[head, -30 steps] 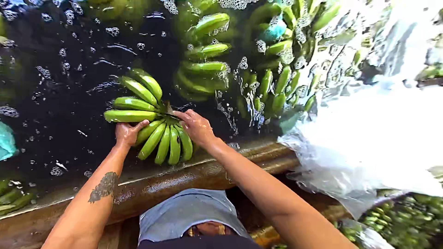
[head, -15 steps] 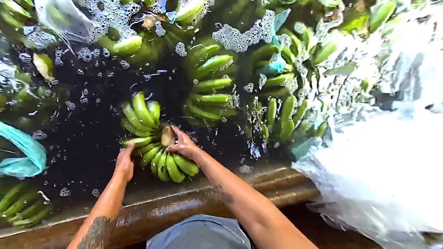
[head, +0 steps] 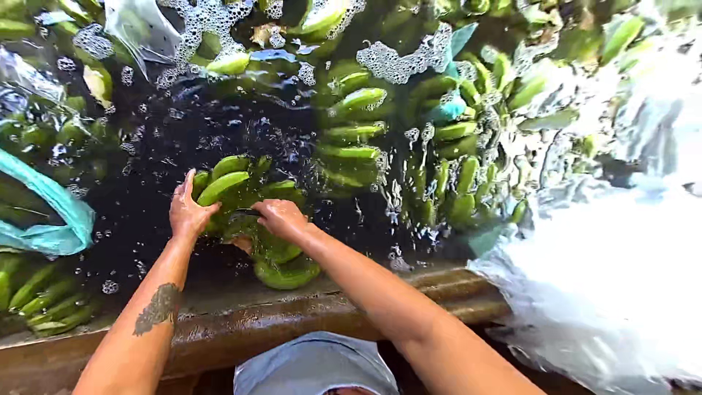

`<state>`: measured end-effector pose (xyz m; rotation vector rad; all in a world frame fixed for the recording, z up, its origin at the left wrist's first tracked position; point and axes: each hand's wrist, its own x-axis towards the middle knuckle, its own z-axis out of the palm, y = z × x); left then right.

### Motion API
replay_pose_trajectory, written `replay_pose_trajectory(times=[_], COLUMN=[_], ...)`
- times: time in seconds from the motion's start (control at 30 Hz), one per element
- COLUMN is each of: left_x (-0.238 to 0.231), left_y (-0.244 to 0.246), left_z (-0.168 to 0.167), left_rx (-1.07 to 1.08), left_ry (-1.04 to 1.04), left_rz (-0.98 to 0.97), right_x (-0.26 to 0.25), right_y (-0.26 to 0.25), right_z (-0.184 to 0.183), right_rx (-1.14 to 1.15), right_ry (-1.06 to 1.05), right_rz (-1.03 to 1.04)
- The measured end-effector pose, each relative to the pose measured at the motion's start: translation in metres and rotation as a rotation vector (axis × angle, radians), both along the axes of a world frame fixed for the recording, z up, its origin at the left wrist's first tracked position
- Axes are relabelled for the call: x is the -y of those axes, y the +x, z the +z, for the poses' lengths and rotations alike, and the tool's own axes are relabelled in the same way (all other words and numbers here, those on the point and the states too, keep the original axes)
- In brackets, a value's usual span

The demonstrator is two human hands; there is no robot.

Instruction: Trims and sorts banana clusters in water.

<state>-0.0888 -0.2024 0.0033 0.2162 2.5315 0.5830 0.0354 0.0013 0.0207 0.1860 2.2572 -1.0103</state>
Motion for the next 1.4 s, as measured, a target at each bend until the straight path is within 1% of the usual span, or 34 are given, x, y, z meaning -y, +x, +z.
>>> replay_pose_trajectory(times=[0.1,0.2,0.3,0.4,0.5,0.57,0.6,0.63,0.67,0.7,0.73,0.77,0.8,0.87,0.9,0.93,0.97,1.0,1.03,1.07,1.1,1.17,1.2,1.27,1.3,1.37,1.4], left_x=[-0.019,-0.040,-0.055,-0.066,-0.080,-0.090,-0.092,-0.092,-0.089,-0.078,-0.062,-0.045,-0.029,-0.001,0.015,0.032,0.046,0.053,0.054,0.047,0.034,0.001,-0.015,-0.043,-0.054,-0.070,-0.076], left_y=[0.001,-0.005,-0.012,-0.016,-0.019,-0.017,-0.017,-0.020,-0.028,-0.032,-0.036,-0.040,-0.041,-0.028,-0.014,0.004,0.022,0.038,0.051,0.060,0.068,0.082,0.085,0.082,0.078,0.073,0.073], left_z=[0.012,0.027,0.033,0.036,0.041,0.043,0.043,0.040,0.035,0.028,0.021,0.013,0.005,-0.001,-0.003,-0.004,-0.002,0.001,0.003,0.004,0.006,0.000,-0.008,-0.029,-0.035,-0.032,-0.025], left_rx=[-0.026,-0.002,0.011,0.016,0.016,0.025,0.029,0.031,0.040,0.066,0.087,0.094,0.088,0.066,0.058,0.047,0.028,-0.012,-0.077,-0.153,-0.175,-0.034,0.068,0.239,0.292,0.331,0.350], left_ry=[-0.032,-0.094,-0.120,-0.125,-0.156,-0.167,-0.162,-0.142,-0.125,-0.106,-0.076,-0.039,-0.005,0.011,0.010,-0.025,-0.103,-0.206,-0.259,-0.225,-0.120,0.032,0.079,0.108,0.079,-0.113,-0.254], left_rz=[-0.072,-0.082,-0.120,-0.145,-0.178,-0.212,-0.234,-0.248,-0.242,-0.204,-0.138,-0.049,0.069,0.343,0.470,0.565,0.603,0.582,0.512,0.415,0.318,0.183,0.186,0.242,0.211,0.042,-0.035], right_x=[0.003,0.003,-0.006,-0.012,-0.009,-0.009,-0.014,-0.024,-0.040,-0.057,-0.076,-0.102,-0.132,-0.183,-0.195,-0.195,-0.185,-0.165,-0.139,-0.110,-0.079,-0.023,-0.002,0.026,0.032,0.030,0.024], right_y=[-0.011,-0.020,-0.026,-0.025,-0.016,-0.012,-0.015,-0.022,-0.029,-0.026,-0.011,0.012,0.041,0.103,0.133,0.160,0.185,0.203,0.215,0.220,0.221,0.215,0.207,0.184,0.171,0.147,0.135], right_z=[-0.008,-0.003,0.003,0.008,0.017,0.021,0.031,0.051,0.080,0.107,0.124,0.131,0.129,0.112,0.099,0.084,0.067,0.051,0.036,0.025,0.017,0.000,-0.007,-0.016,-0.017,-0.013,-0.010], right_rx=[-0.041,-0.080,-0.194,-0.226,-0.218,-0.138,-0.065,-0.003,0.055,0.101,0.131,0.151,0.166,0.197,0.249,0.310,0.352,0.382,0.397,0.414,0.436,0.479,0.494,0.475,0.449,0.379,0.344], right_ry=[0.070,0.080,0.062,0.114,0.175,0.141,0.117,0.105,0.119,0.148,0.172,0.209,0.266,0.365,0.355,0.296,0.205,0.100,-0.021,-0.150,-0.267,-0.492,-0.592,-0.714,-0.745,-0.767,-0.764], right_rz=[0.090,0.186,0.200,0.176,0.170,0.208,0.246,0.314,0.416,0.530,0.589,0.568,0.472,0.206,0.079,-0.040,-0.167,-0.305,-0.460,-0.639,-0.820,-1.138,-1.255,-1.390,-1.403,-1.374,-1.373])
